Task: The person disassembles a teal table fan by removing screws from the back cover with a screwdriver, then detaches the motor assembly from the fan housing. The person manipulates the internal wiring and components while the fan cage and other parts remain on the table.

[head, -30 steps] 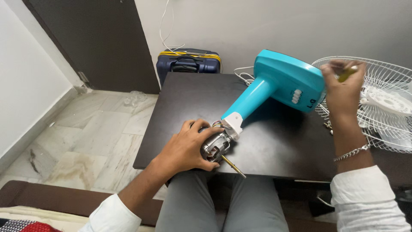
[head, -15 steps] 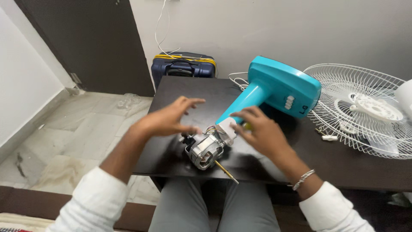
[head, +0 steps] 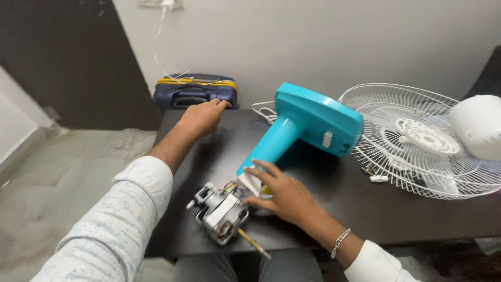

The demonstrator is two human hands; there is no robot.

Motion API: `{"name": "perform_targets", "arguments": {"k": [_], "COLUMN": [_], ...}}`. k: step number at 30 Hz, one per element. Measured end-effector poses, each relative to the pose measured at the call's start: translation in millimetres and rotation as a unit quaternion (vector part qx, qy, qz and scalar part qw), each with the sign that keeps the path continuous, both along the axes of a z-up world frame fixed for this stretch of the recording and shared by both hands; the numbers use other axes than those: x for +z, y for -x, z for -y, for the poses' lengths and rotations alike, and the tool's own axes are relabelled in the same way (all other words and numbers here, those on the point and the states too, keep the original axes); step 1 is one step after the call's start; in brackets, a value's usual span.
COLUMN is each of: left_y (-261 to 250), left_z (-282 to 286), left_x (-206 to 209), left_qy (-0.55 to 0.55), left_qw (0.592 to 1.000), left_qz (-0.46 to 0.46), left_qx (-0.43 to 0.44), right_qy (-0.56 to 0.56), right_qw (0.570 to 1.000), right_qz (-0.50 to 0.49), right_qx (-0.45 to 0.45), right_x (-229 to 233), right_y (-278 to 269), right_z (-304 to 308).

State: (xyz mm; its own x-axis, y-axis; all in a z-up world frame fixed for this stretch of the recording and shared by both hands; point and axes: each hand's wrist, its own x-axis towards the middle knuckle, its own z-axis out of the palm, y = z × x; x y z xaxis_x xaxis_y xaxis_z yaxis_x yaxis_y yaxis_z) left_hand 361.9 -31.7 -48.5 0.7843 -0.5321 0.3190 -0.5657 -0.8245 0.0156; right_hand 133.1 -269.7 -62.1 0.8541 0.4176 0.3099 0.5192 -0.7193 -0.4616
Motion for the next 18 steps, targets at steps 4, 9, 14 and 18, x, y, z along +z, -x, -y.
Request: {"name": "perform_targets", "arguments": {"k": [4,9,14,18], "left_y": [-44.9,-88.9,-117.3,-116.8], "left_z": [26.3,61.5,100.6,122.5], "left_x": [1.3,-1.1,-9.4,-15.0], "left_qy": [0.017,0.109,0.190,0.039], "left_qw": [0.995,0.993,0.941,0.928], "left_qz": [0.096,-0.040,-0.261,-0.335], "left_qx": [-0.024,-0.026,-0.103,-0.155], "right_qy": [-0.015,-0.046,-0.029,-0.045], "right_qw": [0.999,0.997,0.996,0.994], "right_qz": [-0.040,-0.059,-0.078,-0.098], "right_qx": [0.008,0.029,0.017,0.021], "right_x": [-3.9,-7.2,-9.5,-10.0], "right_y": [1.0,2.8,-0.5,-3.2], "right_z": [1.2,2.8,4.4,2.7]}}
